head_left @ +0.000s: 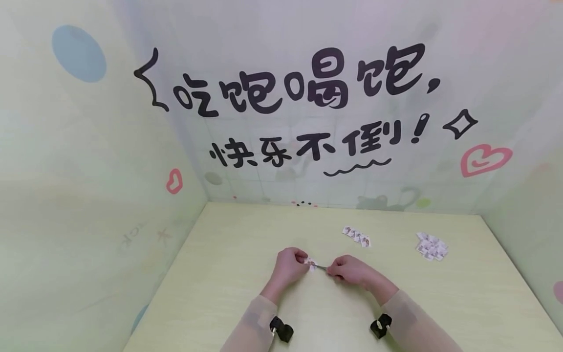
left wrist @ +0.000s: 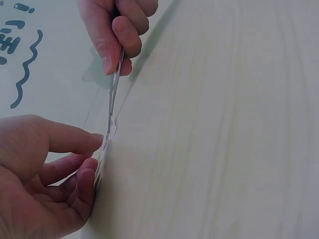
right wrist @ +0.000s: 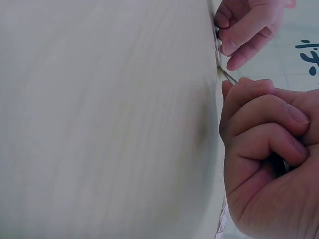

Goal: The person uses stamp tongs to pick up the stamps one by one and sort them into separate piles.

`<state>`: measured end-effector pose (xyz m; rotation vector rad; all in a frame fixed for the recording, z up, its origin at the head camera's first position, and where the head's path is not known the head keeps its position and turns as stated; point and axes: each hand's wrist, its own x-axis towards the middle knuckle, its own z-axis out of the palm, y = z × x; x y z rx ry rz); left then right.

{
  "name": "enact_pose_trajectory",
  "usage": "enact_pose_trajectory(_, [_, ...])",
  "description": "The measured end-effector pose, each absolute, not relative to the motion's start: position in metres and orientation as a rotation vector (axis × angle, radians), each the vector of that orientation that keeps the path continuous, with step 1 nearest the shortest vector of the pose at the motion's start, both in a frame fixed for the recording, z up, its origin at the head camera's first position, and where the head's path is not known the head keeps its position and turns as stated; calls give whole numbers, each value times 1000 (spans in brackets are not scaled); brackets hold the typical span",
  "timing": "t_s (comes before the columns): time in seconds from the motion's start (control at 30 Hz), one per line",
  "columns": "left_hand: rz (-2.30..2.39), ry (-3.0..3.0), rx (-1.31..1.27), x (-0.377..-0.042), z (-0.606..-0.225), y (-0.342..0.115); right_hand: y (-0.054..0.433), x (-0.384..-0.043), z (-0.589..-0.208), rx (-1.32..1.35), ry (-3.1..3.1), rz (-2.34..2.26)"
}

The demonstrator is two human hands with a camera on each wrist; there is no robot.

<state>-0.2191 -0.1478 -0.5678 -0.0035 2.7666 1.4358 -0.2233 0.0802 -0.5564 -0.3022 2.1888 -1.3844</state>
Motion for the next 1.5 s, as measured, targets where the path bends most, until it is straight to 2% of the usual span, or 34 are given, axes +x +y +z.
enact_pose_trajectory(0.4, [1274,2925,12,-214,-566,-134,70,-204,-552,-154,2227,-1479])
enact_pose_trajectory(1.5, [1256,2757,54,-219,-562,-141,80,-211,-550,-337,2338,-1269])
